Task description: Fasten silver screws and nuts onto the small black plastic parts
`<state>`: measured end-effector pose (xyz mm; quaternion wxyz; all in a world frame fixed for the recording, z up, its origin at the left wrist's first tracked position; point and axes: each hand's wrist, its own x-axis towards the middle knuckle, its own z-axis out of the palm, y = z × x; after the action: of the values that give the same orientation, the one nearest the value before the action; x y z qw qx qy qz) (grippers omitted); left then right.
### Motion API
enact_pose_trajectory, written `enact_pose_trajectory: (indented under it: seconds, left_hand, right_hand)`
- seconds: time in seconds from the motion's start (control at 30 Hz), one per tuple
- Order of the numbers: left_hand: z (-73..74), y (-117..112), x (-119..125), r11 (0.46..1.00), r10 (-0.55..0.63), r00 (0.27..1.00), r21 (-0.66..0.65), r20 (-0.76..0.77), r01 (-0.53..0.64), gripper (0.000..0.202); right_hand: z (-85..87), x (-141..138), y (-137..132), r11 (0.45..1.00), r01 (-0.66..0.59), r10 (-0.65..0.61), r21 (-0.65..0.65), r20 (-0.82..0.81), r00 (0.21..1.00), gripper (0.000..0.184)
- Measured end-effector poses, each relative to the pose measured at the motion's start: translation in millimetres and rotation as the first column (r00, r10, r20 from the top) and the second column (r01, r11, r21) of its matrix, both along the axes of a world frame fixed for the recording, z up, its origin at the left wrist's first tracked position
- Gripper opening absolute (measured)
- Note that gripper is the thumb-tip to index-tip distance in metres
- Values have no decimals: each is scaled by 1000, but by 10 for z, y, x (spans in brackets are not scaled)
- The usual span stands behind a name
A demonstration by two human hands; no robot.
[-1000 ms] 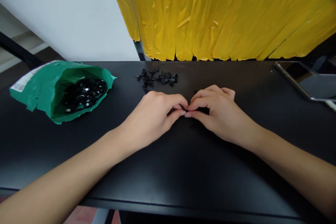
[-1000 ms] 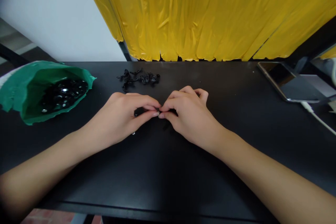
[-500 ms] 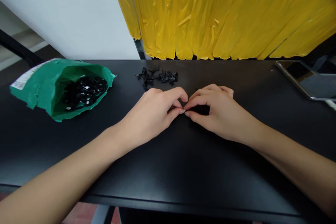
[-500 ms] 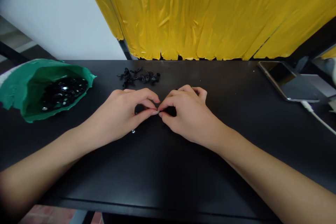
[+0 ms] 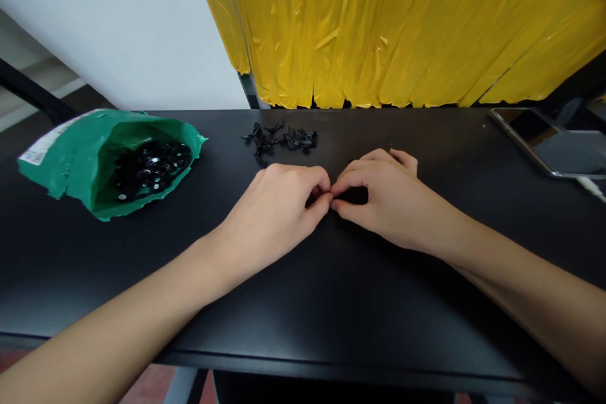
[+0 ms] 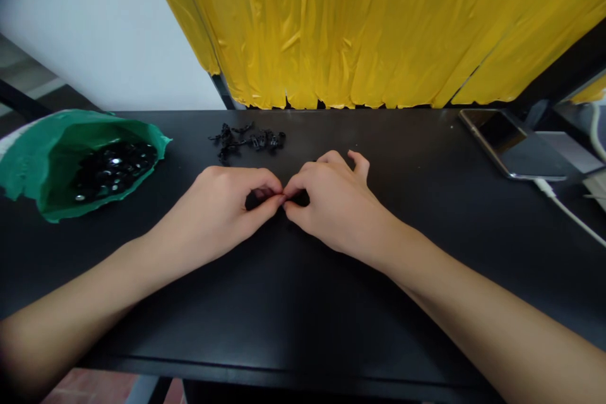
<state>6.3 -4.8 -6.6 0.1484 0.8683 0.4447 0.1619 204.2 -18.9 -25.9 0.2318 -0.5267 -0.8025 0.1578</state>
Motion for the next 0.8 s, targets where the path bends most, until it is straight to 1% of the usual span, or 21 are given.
enact_pose_trajectory:
  seconds: [0.17, 0.3, 0.37, 0.57, 0.7, 0.8]
  left_hand:
    - [7, -14, 0, 1000, -16, 1000, -3, -6, 16, 13]
    - [0, -8, -1, 999, -45, 999, 28, -24, 45, 14]
    - [-2, -5, -3, 999, -38, 999, 36, -29, 39, 14]
    - [-8, 6, -30, 1000, 15, 1000, 8, -11, -14, 14]
    - [-12, 7, -52, 999, -32, 999, 10, -10, 32, 15]
    - [-11, 9, -67, 998, -55, 998, 16, -22, 56, 15]
  right_hand:
    - [-1, 32, 9, 1000, 9, -9, -20, -2, 1000, 11]
    - [-1, 19, -11, 999, 33, -33, -25, 1, 999, 10]
    - [-10, -3, -26, 998, 53, -53, -23, -8, 999, 9]
    - [-42, -31, -35, 995, 95, -95, 1, -48, 994, 7]
    - [-38, -2, -26, 998, 60, -60, 16, -18, 998, 9]
    - [-40, 11, -27, 998, 28, -29, 59, 20, 999, 11]
